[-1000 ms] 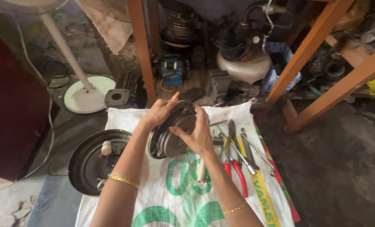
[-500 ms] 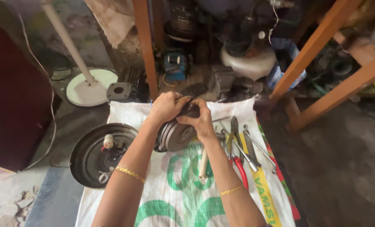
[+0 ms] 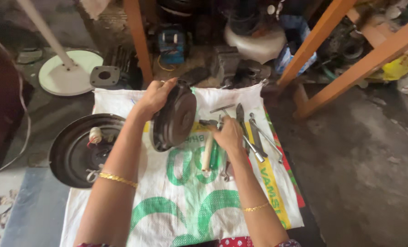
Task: The person disassembles the internal motor assembly of a ceiling fan by using a screwdriver to remove screws and then uses a hammer to carefully tap and separate the housing components.
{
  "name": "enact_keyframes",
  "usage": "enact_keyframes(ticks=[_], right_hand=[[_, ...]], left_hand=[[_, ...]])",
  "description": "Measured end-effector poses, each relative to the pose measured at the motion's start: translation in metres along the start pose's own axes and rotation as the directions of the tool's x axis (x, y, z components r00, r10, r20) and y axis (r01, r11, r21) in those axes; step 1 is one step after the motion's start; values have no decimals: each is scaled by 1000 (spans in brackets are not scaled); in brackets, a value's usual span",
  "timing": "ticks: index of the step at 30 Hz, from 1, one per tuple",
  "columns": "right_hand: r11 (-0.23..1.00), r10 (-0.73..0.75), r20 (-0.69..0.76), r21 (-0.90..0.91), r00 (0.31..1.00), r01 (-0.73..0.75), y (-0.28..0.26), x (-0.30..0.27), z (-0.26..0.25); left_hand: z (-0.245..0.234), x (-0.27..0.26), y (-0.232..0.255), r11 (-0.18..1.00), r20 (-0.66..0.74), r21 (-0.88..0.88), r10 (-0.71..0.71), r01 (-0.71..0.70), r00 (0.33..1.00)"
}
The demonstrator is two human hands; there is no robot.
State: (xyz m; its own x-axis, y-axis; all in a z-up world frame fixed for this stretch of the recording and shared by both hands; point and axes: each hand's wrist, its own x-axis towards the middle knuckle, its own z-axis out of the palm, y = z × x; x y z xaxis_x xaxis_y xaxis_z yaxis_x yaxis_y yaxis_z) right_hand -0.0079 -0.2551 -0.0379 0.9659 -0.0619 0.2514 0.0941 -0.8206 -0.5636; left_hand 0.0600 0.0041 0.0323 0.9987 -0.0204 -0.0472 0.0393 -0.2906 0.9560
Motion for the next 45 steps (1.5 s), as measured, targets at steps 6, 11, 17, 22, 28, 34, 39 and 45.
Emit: enact_keyframes(ticks=[6,11,17,22,28,34,39,45], right_hand=[[986,62,-112,-145,992,-78,19,-7,-14],[980,163,91,-129,982,-151,20,-64,-41],[946,-211,-155,-282,965,161,-18,-102,-23],[949,-125,80,-283,989,143,-34,-73,33],[907,-158,59,-387,986,168,-9,-51,78],[935,139,313,-354,940,-20,-8,-40,61],[927,333,413,23,848,-375,24,-15,35],[436,100,607,686,789,-583,38,-59,-33]], left_hand=[[23,30,-14,998,-142,20,55,-52,988],[27,49,-31,999,-238,-30,7,-14,971],[10,31,-27,990,-260,-107,-114,89,959],[11,35,-48,963,-300,-261,-20,-62,954],[5,40,-55,957,-385,-290,-102,-15,917],[28,44,-53,976,-479,-187,8,-110,878],[32,39,-27,996,-463,-43,55,-84,884],[27,34,-1,999,-417,-15,37,-47,908]])
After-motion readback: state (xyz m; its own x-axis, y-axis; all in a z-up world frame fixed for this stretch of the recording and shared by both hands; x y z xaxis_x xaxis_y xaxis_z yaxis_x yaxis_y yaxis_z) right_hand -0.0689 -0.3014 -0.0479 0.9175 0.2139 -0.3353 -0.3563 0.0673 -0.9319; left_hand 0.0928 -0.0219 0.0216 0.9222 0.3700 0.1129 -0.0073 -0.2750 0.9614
